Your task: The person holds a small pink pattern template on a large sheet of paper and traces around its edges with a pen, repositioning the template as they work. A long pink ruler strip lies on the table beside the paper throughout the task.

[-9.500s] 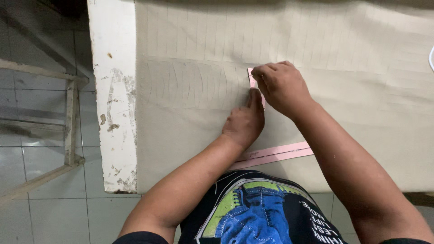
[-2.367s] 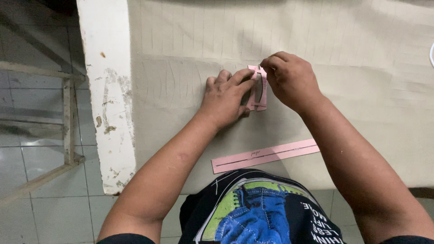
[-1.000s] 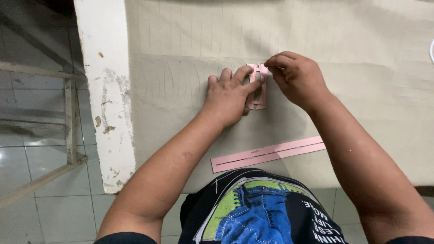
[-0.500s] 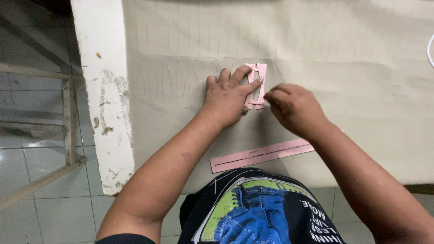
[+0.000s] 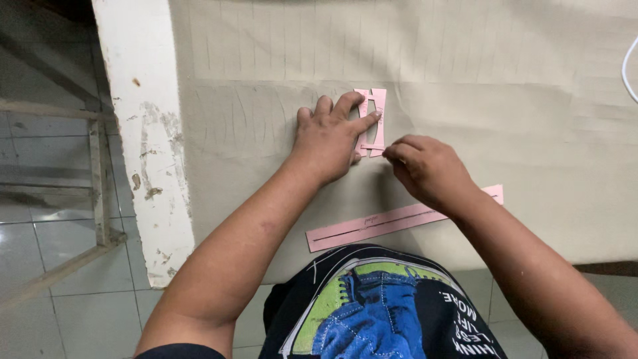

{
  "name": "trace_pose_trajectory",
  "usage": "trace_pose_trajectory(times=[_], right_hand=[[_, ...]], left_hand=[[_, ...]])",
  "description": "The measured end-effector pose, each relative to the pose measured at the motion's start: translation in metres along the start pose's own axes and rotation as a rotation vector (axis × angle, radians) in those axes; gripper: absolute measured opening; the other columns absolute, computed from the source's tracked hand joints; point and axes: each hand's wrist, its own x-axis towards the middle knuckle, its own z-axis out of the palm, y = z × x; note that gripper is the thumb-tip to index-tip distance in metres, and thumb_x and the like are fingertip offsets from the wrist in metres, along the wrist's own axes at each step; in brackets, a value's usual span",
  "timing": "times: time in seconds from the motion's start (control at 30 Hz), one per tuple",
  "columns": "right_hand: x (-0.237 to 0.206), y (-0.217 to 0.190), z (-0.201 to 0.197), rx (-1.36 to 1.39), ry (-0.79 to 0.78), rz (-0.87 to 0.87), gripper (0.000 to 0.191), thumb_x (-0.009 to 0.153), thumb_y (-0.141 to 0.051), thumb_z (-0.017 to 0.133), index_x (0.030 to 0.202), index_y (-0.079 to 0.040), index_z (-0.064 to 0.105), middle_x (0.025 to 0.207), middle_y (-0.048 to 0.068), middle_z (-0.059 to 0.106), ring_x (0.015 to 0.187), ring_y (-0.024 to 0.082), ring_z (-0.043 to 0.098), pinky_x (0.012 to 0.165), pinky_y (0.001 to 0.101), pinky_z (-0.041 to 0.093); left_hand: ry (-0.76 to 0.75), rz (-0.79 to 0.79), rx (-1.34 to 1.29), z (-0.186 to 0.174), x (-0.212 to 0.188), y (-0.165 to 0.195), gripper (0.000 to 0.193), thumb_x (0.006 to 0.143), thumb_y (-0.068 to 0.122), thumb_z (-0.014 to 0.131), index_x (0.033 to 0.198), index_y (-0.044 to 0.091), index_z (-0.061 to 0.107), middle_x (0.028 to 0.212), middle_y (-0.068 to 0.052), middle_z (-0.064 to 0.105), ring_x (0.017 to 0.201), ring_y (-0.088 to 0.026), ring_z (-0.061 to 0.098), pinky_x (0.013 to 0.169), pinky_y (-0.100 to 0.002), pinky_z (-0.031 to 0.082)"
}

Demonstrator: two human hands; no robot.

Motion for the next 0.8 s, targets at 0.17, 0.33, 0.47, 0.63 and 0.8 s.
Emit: trace_pose_trajectory(times=[0.17, 0.33, 0.47, 0.63, 0.8], right_hand=[[-0.010, 0.002, 0.004, 0.106, 0.064, 0.035, 0.016, 0.090, 0.000, 0.070, 0.105, -0.006, 0.071, 0.104, 0.009, 0.073, 0.091, 0.030, 0.071, 0.076, 0.0385, 0.058], [-0.019, -0.001, 0.009, 0.119, 0.115, 0.067, 0.014, 0.093, -0.001, 0.071, 0.105, -0.006, 0.070, 0.105, 0.009, 0.073, 0.093, 0.029, 0.071, 0.077, 0.0384, 0.058], [-0.020, -0.005, 0.015, 0.117, 0.126, 0.058, 0.018, 0.090, 0.000, 0.070, 0.106, -0.007, 0.071, 0.106, 0.009, 0.073, 0.094, 0.030, 0.071, 0.078, 0.0388, 0.058], [-0.020, -0.011, 0.023, 0.133, 0.121, 0.060, 0.020, 0.090, 0.000, 0.070, 0.108, -0.007, 0.072, 0.106, 0.009, 0.073, 0.093, 0.030, 0.071, 0.078, 0.0386, 0.058], [-0.022, -0.011, 0.019, 0.074, 0.145, 0.077, 0.018, 0.091, -0.001, 0.070, 0.107, -0.008, 0.072, 0.105, 0.008, 0.073, 0.091, 0.029, 0.072, 0.077, 0.0386, 0.058]], left_hand=[[0.031, 0.015, -0.032, 0.003, 0.000, -0.002, 0.075, 0.072, 0.030, 0.085, 0.141, 0.042, 0.056, 0.152, 0.006, 0.039, 0.128, -0.027, 0.043, 0.094, -0.048, 0.038], [0.066, 0.032, -0.022, 0.005, 0.001, -0.004, 0.067, 0.079, 0.025, 0.080, 0.140, 0.043, 0.059, 0.152, 0.007, 0.041, 0.128, -0.028, 0.044, 0.092, -0.048, 0.039], [0.036, 0.017, -0.026, 0.005, 0.003, -0.004, 0.066, 0.080, 0.025, 0.078, 0.140, 0.044, 0.058, 0.152, 0.007, 0.040, 0.128, -0.027, 0.043, 0.093, -0.048, 0.039], [0.030, 0.010, -0.028, 0.004, 0.003, -0.004, 0.065, 0.082, 0.026, 0.076, 0.141, 0.044, 0.057, 0.152, 0.007, 0.040, 0.128, -0.026, 0.043, 0.094, -0.048, 0.038], [0.006, 0.001, -0.030, 0.002, 0.003, -0.002, 0.066, 0.081, 0.028, 0.077, 0.142, 0.043, 0.056, 0.153, 0.007, 0.039, 0.127, -0.026, 0.043, 0.095, -0.048, 0.038]])
